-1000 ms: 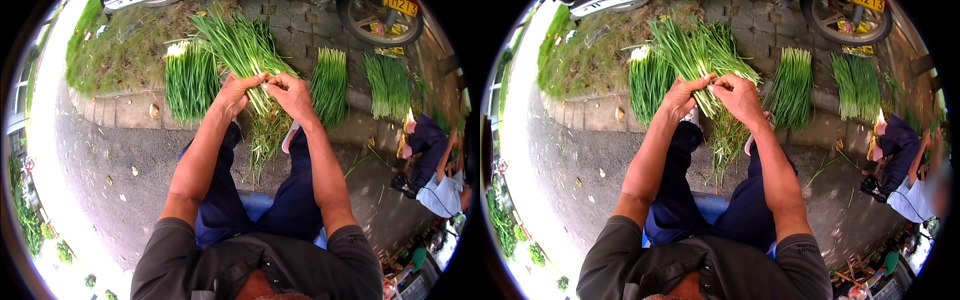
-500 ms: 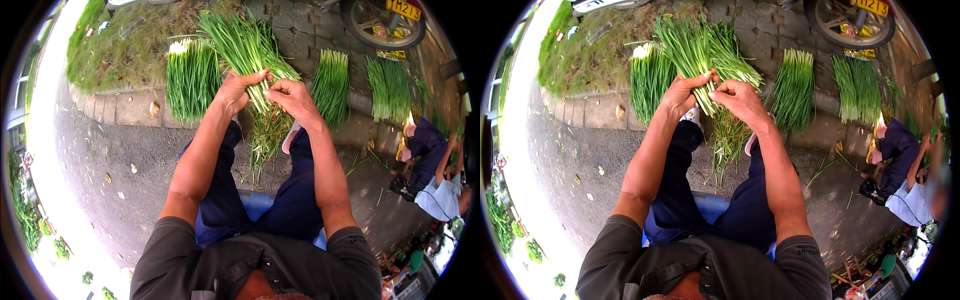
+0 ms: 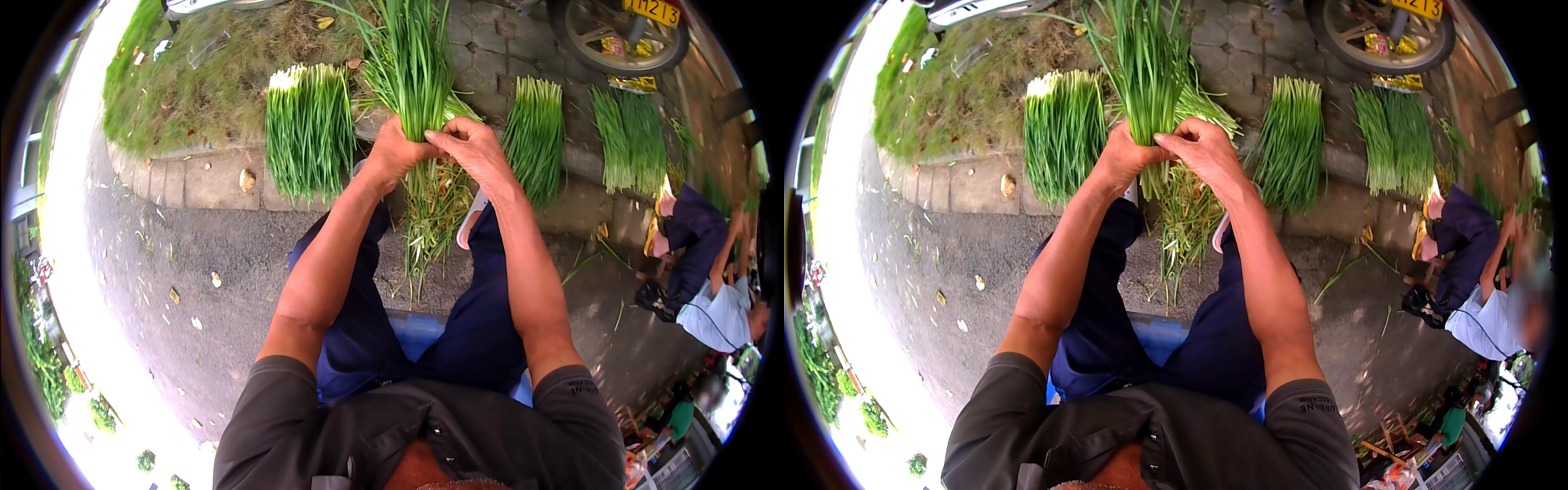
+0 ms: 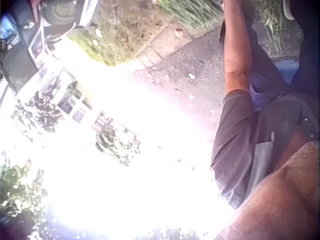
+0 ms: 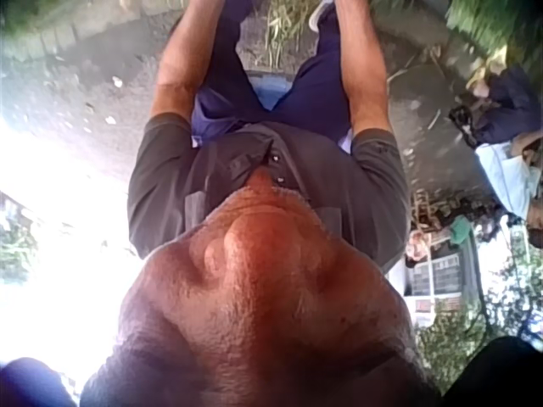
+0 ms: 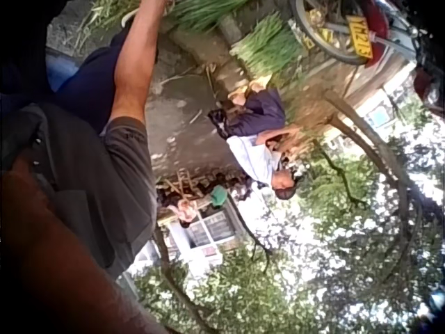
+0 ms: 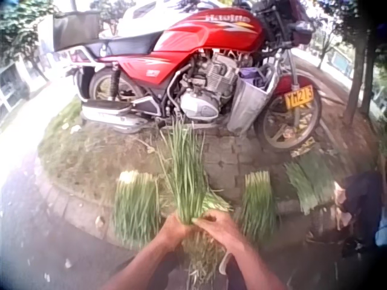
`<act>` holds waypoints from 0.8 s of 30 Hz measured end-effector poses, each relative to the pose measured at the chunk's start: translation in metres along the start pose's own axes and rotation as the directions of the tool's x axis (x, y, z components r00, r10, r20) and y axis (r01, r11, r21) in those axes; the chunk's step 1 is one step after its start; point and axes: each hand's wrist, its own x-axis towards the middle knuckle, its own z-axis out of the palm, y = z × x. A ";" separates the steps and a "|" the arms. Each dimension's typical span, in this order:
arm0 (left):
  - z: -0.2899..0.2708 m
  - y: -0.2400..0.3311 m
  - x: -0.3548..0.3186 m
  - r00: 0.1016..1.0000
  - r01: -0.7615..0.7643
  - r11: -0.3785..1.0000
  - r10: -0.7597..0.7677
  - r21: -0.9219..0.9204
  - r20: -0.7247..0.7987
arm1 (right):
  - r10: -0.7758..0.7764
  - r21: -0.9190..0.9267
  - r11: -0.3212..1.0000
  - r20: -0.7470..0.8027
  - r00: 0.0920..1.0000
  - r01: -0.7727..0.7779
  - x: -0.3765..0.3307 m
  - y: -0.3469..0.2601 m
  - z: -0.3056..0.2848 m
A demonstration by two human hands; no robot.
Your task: The person sorts bunches of green chives by hand, removing loose blades and aligning the stems into neat bundles while sitting outdoors.
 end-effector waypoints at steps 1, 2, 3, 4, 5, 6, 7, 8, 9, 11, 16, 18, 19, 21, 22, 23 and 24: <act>-0.001 0.000 0.000 1.000 0.008 1.000 -0.008 0.020 0.013 | 0.030 0.011 0.999 0.015 0.999 -0.030 -0.002 -0.006 0.000; -0.002 0.001 0.000 1.000 0.016 0.999 -0.017 0.039 0.025 | 0.059 0.021 0.998 0.031 0.998 -0.060 -0.003 -0.010 -0.001; -0.002 0.000 0.000 0.999 0.030 1.000 -0.030 0.003 0.024 | 0.056 0.043 0.997 0.039 0.998 -0.057 -0.002 -0.008 -0.001; -0.001 0.002 -0.001 0.999 0.044 0.998 -0.043 -0.033 0.023 | 0.051 0.065 0.996 0.047 0.998 -0.054 0.000 -0.005 -0.002; 0.000 0.004 -0.001 0.998 0.057 0.996 -0.056 -0.069 0.023 | 0.046 0.087 0.995 0.055 0.997 -0.051 0.001 -0.003 -0.003; -0.001 0.001 0.000 0.999 0.049 0.993 -0.048 -0.111 0.015 | 0.047 0.150 0.987 0.043 0.998 -0.053 0.001 -0.001 -0.003; -0.001 0.000 0.002 0.999 0.040 0.987 -0.040 -0.154 0.006 | 0.050 0.211 0.976 0.031 0.998 -0.055 0.001 -0.001 -0.001; -0.001 -0.001 0.003 0.999 0.030 0.980 -0.032 -0.197 -0.004 | 0.052 0.271 0.961 0.021 0.998 -0.056 0.000 -0.001 -0.001; -0.002 -0.001 0.002 0.997 0.081 0.961 -0.080 -0.264 0.014 | 0.048 0.296 0.954 0.018 0.999 -0.051 0.000 -0.001 -0.001; -0.003 -0.006 0.006 0.996 0.080 0.937 -0.085 -0.340 -0.001 | 0.043 0.345 0.938 0.009 0.999 -0.043 0.000 0.001 0.000; -0.005 -0.010 0.008 0.997 0.072 0.934 -0.077 -0.349 0.000 | 0.014 0.425 0.905 -0.024 1.000 -0.003 0.002 0.003 0.005; -0.006 -0.012 0.007 0.998 0.045 0.962 -0.056 -0.271 -0.034 | 0.018 0.440 0.898 -0.013 1.000 -0.010 0.003 0.003 0.006; -0.005 -0.009 0.005 0.999 0.023 0.962 -0.033 -0.273 -0.032 | 0.030 0.445 0.895 0.003 1.000 -0.028 0.005 0.005 0.006; -0.005 -0.006 0.004 0.997 0.057 0.963 -0.067 -0.265 -0.028 | 0.035 0.458 0.888 0.024 0.999 -0.042 0.004 0.007 0.003; -0.006 -0.005 0.004 0.996 0.073 0.963 -0.083 -0.261 -0.027 | 0.038 0.476 0.878 0.017 0.999 -0.041 0.004 0.007 0.004; -0.007 -0.006 0.004 0.996 0.062 0.966 -0.075 -0.249 -0.045 | 0.041 0.494 0.868 0.010 0.999 -0.040 0.005 0.008 0.005; -0.007 -0.005 0.003 0.995 0.069 0.967 -0.083 -0.244 -0.046 | 0.044 0.512 0.858 0.003 0.999 -0.039 0.006 0.009 0.005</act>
